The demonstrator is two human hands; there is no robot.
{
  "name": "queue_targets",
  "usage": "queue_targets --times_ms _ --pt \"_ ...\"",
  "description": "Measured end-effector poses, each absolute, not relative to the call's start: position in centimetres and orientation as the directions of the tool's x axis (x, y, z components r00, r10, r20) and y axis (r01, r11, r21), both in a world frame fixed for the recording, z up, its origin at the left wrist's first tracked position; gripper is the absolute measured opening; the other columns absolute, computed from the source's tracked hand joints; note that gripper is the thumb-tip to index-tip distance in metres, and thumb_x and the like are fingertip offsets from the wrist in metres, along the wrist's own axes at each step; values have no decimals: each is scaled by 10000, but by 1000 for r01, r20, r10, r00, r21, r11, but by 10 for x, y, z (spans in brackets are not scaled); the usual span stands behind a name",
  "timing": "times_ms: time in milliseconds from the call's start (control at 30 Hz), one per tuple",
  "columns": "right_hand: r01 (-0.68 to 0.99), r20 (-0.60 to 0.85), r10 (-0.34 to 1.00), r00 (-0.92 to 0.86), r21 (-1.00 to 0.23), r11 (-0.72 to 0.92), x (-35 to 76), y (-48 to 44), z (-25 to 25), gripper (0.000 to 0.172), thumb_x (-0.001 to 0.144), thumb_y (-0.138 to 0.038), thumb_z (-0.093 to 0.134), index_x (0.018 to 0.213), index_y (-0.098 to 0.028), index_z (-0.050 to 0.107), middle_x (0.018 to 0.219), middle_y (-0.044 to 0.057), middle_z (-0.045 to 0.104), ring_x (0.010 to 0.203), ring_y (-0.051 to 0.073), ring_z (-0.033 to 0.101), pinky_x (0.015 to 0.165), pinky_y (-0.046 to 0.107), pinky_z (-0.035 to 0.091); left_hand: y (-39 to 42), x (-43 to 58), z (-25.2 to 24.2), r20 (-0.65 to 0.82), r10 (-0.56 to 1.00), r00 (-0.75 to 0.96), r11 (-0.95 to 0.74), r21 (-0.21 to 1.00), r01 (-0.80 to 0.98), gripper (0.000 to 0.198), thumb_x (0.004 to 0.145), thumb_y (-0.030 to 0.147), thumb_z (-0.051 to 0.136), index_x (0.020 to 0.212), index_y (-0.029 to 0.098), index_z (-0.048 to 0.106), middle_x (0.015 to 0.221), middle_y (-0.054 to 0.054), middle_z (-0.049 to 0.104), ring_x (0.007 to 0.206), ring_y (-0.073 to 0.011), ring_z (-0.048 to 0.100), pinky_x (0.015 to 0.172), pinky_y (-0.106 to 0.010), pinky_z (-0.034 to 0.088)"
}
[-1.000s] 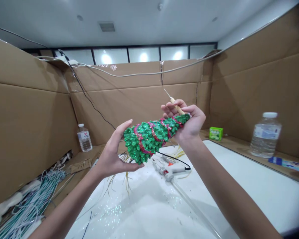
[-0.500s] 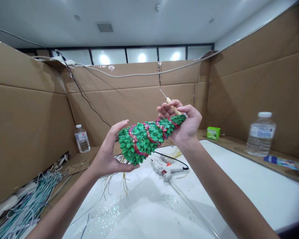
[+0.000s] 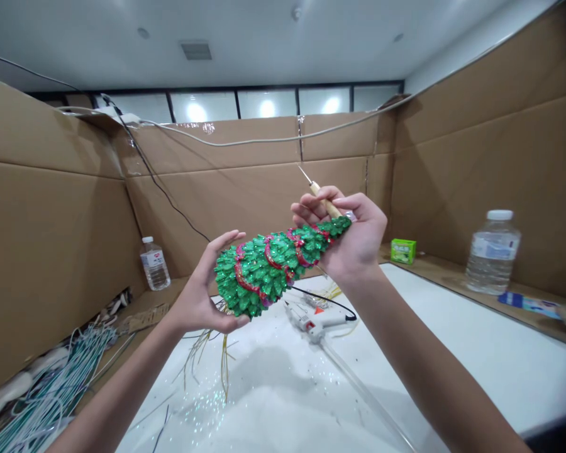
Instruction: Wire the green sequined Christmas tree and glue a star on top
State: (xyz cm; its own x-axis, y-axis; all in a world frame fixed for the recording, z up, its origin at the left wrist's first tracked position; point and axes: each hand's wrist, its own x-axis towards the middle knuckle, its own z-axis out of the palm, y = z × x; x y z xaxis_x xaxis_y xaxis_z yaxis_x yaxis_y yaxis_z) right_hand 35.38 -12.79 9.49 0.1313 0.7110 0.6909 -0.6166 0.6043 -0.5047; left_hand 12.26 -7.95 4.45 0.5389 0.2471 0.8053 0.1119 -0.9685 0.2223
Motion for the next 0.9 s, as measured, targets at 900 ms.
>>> queue_targets --times_ms 900 --pt "-683 623 748 230 -444 580 353 -121 96 125 644 -295 555 729 -203 558 734 17 669 842 224 681 797 398 526 -83 130 43 900 -123 417 -858 -307 410 1116 562 384 838 1477 330 201 1450 -95 363 1341 -361 371 1084 -587 357"
